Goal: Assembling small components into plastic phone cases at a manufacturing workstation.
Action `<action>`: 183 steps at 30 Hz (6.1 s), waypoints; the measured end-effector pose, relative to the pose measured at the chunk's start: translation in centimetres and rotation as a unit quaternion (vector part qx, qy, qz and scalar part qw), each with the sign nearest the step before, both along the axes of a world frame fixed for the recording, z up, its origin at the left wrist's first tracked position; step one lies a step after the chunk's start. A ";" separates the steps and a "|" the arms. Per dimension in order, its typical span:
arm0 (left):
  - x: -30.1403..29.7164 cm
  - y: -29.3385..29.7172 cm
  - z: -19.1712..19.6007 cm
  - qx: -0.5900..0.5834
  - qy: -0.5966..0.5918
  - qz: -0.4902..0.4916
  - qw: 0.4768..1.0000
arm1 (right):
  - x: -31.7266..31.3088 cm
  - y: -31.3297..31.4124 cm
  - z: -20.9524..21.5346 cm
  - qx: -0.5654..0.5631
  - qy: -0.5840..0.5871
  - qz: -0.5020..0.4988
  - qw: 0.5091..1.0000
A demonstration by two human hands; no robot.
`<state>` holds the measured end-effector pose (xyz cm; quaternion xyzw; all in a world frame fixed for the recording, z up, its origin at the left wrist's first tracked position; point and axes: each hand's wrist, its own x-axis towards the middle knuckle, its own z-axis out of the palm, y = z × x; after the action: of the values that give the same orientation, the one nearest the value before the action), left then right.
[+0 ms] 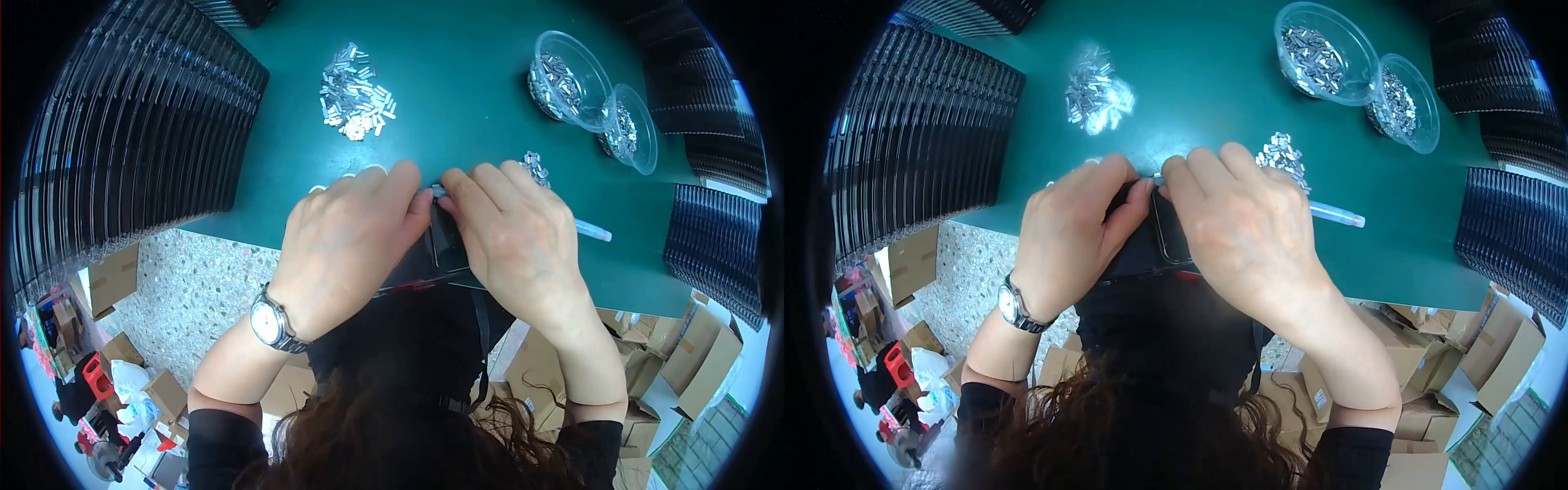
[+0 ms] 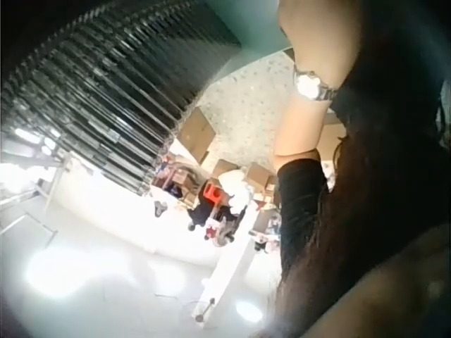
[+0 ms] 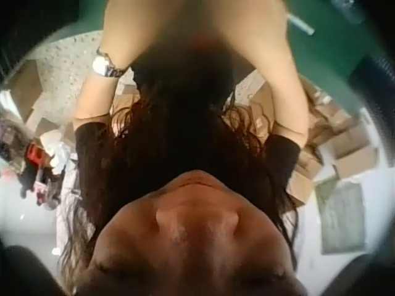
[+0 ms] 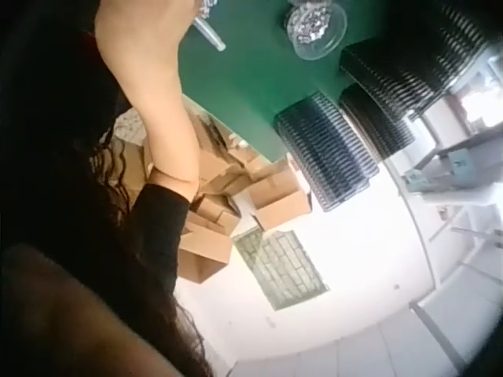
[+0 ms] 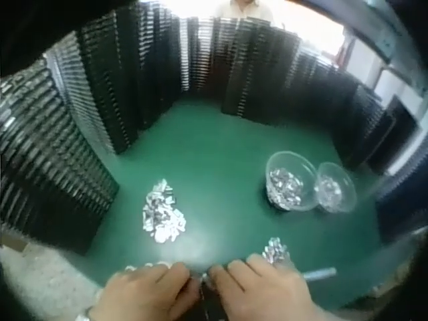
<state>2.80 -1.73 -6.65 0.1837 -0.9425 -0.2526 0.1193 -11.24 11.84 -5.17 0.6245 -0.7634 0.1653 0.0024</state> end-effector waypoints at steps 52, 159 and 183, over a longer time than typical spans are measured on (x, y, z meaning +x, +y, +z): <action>-0.4 -0.9 -1.1 0.060 -0.009 -0.069 0.996 | -2.7 -0.9 -0.5 -0.001 -0.122 0.066 0.990; 2.1 -11.0 -4.3 -0.092 0.100 0.271 0.953 | -7.2 8.1 -4.8 -0.162 -0.057 -0.284 0.943; -15.3 -11.8 -3.2 -0.068 0.070 0.158 0.983 | -7.5 8.2 -5.1 -0.169 -0.090 -0.286 0.939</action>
<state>-12.49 -13.56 -9.83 0.3039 -0.9058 -0.1782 0.2356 -18.71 20.07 -10.24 0.3526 -0.8678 0.3394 0.0862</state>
